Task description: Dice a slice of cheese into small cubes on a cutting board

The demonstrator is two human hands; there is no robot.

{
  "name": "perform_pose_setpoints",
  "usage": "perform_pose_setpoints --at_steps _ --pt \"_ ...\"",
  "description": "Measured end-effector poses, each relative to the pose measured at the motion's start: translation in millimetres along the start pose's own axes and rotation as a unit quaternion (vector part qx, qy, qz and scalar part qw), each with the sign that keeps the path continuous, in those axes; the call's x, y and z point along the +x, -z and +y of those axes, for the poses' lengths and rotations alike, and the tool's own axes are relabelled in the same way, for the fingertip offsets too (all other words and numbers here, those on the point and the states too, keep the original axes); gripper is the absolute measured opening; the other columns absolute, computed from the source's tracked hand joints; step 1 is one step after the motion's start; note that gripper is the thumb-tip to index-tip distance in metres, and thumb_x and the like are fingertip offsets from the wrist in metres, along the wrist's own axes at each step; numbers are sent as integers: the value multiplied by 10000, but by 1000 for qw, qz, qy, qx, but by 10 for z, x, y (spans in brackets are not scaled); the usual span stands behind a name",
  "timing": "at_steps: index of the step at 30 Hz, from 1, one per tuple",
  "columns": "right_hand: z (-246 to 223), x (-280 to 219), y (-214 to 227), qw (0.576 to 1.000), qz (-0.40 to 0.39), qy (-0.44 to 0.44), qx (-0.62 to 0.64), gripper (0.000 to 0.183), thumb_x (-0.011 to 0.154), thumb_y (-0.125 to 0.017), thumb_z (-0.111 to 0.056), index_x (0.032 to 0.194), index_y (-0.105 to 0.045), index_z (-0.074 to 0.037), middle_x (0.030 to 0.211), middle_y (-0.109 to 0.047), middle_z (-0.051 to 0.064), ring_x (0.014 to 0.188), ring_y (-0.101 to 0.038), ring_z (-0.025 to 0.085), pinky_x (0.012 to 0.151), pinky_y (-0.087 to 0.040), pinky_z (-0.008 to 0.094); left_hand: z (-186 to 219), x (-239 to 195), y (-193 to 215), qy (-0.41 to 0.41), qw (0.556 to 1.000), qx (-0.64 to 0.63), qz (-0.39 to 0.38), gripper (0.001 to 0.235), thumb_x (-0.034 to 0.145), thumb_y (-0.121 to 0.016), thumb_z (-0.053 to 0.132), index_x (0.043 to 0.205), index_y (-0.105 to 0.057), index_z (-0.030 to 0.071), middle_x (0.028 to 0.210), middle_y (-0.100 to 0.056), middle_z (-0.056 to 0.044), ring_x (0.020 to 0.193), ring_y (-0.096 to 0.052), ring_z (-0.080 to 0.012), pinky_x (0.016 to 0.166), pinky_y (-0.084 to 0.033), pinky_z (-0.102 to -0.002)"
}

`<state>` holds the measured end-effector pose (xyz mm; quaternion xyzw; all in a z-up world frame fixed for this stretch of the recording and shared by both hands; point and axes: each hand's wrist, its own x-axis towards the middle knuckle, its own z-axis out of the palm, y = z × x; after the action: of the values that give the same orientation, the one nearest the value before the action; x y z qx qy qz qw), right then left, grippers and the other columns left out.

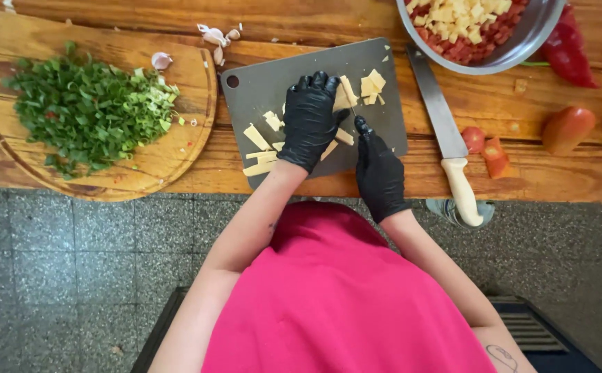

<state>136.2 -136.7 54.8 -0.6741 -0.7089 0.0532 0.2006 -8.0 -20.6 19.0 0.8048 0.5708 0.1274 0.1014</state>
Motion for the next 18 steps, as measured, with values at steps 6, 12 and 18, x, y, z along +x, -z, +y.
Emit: perform_pose_setpoints --at_steps 6,12,18 --pt "17 57 48 998 -14 -40 -45 366 1072 -522 -222 1383 -649 -76 1030 -753 181 911 -714 416 719 -585 544 2 51 35 13 999 -6 -37 551 858 -760 515 1298 -578 239 1217 -639 -37 1169 -603 -277 968 -494 -439" --pt "77 58 61 997 -56 -43 27 404 1102 -467 -179 1497 -550 -190 1288 -735 127 964 -705 436 764 -537 524 -15 40 -25 -14 997 -6 71 498 765 -811 470 1156 -639 213 1077 -628 -37 947 -588 -309 779 -468 -458" --pt "-48 274 296 984 -163 -38 -60 630 930 -480 -56 1533 -508 -232 916 -736 188 687 -665 503 520 -467 618 -28 29 -2 -26 997 -15 73 563 771 -811 450 1242 -657 183 1190 -661 -51 1013 -599 -327 810 -477 -474"
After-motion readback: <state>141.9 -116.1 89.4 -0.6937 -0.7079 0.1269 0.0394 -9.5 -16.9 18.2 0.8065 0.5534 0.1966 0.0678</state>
